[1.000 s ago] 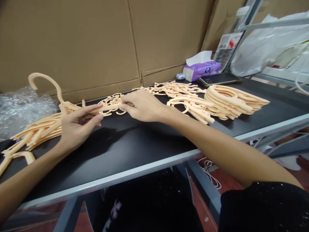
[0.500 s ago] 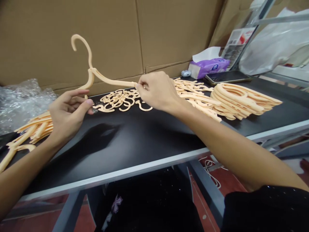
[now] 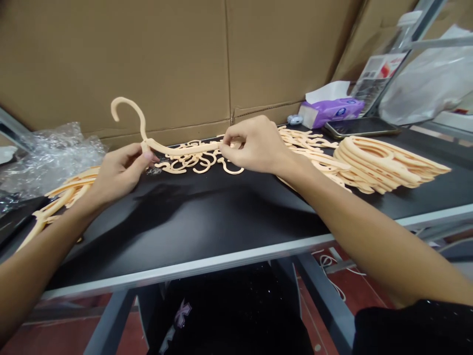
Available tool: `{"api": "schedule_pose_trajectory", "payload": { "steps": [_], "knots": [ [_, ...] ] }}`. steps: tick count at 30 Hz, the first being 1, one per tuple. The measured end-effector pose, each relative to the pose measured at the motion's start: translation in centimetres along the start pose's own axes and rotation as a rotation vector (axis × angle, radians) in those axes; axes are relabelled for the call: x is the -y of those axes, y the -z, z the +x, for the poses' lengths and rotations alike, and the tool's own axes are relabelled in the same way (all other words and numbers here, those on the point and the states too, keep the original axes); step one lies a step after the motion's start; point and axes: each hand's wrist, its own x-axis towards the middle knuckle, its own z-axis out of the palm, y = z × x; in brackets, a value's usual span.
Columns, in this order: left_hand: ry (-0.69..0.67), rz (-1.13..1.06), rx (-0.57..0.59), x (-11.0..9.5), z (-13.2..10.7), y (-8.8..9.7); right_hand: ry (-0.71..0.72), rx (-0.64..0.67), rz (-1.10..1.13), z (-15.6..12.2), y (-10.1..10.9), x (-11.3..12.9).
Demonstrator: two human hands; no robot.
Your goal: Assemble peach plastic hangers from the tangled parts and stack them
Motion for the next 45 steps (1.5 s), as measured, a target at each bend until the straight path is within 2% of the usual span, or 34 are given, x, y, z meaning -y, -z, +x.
{"api": "schedule_pose_trajectory", "payload": {
  "steps": [2, 4, 8, 11, 13, 15, 17, 19, 21, 25, 28, 31, 36, 39, 45],
  "knots": [
    [0.075, -0.156, 0.129, -0.6, -0.1, 0.0, 0.005, 0.01, -0.018, 0.1, -0.4, -0.2],
    [0.128, -0.323, 0.177, -0.6, 0.0, 0.1, 0.022, -0.02, -0.057, 0.3, -0.6, -0.6],
    [0.253, -0.587, 0.131, -0.3, 0.3, 0.1, 0.02, -0.196, -0.172, 0.6, 0.0, -1.5],
    [0.373, -0.734, 0.084, -0.9, 0.5, 0.2, -0.109, -0.259, -0.272, 0.7, 1.3, -1.8],
    [0.424, -0.817, 0.059, -1.6, 0.6, 0.4, -0.244, -0.204, -0.376, 0.9, 2.1, -1.9],
    [0.443, -0.885, 0.059, -2.2, 0.6, 0.6, -0.38, -0.087, -0.482, 1.1, 2.5, -2.1],
    [0.433, -0.946, 0.076, -2.3, 0.7, 0.8, -0.417, 0.027, -0.526, 1.3, 2.3, -2.3],
    [0.387, -0.975, 0.087, -2.1, 0.8, 0.8, -0.331, 0.094, -0.466, 1.3, 1.5, -2.2],
    [0.32, -0.949, 0.079, -1.8, 0.9, 0.7, -0.177, 0.141, -0.32, 1.0, 0.2, -1.5],
    [0.236, -0.887, 0.003, -1.8, 0.8, 0.5, 0.218, 0.306, 0.023, -0.5, -2.6, 1.6],
    [0.176, -0.844, -0.068, -2.2, 0.7, 0.5, 0.385, 0.389, 0.194, -1.9, -3.7, 3.9],
    [0.108, -0.789, -0.138, -2.5, 0.5, 0.4, 0.427, 0.434, 0.186, -2.5, -3.7, 4.7],
    [0.039, -0.703, -0.247, -2.4, 0.3, -0.1, 0.302, 0.376, -0.031, -1.7, -3.1, 3.4],
    [-0.016, -0.65, -0.308, -2.2, 0.3, -0.4, 0.28, 0.382, -0.017, -1.7, -3.5, 3.0],
    [-0.182, -0.537, -0.458, -1.6, 0.6, -0.8, 0.452, 0.455, 0.149, -2.8, -4.9, 4.2]
  ]
}}
